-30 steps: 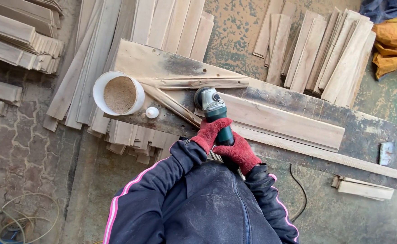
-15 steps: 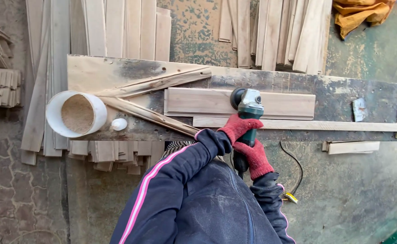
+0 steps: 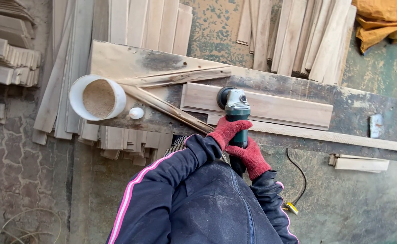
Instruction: Sand wooden planks using an angle grinder equipped with a sanding disc.
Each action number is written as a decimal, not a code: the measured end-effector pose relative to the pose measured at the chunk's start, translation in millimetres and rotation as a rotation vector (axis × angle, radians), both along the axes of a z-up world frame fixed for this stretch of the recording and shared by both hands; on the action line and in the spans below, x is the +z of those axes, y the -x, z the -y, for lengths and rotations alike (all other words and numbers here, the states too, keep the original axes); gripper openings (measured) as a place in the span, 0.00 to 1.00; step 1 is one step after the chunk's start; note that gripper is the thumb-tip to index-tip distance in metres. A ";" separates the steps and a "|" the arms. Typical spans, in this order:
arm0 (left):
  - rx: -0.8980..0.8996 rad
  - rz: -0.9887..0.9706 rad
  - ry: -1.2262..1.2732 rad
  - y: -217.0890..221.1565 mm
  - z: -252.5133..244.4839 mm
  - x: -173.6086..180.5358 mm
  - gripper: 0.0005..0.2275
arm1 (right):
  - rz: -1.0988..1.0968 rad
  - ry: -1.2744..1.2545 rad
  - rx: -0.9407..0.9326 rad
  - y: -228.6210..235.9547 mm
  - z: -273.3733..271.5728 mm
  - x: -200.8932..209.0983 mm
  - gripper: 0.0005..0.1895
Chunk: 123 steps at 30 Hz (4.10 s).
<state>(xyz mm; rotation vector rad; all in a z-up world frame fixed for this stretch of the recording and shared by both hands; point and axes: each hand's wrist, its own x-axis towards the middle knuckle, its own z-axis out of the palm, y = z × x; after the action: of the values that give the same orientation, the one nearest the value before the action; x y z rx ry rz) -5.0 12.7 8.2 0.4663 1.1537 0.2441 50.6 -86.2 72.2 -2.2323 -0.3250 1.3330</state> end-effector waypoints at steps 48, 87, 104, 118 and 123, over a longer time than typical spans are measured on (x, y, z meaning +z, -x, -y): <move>-0.080 -0.045 -0.068 -148.1 69.4 -3.0 0.30 | -0.049 -0.045 -0.032 -151.5 74.5 -12.8 0.29; 0.042 -0.105 -0.010 -64.6 62.9 -8.9 0.31 | -0.093 0.075 0.202 -94.1 53.8 -7.3 0.37; -0.222 -0.002 -0.015 -142.9 80.0 -0.5 0.33 | -0.064 -0.079 -0.237 -129.4 87.3 -0.6 0.27; 0.092 -0.105 -0.016 -52.7 15.4 -10.6 0.32 | -0.105 -0.036 0.174 -80.2 2.8 -14.4 0.31; 0.196 -0.150 -0.001 -22.6 -6.1 -21.0 0.35 | -0.134 -0.025 0.296 -60.0 -34.2 -4.2 0.32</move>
<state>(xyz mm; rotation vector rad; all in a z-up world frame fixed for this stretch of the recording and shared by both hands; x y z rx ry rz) 17.6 18.7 -12.8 0.3772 1.3479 0.3850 110.6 -51.9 68.1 -2.1204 -0.6385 1.6105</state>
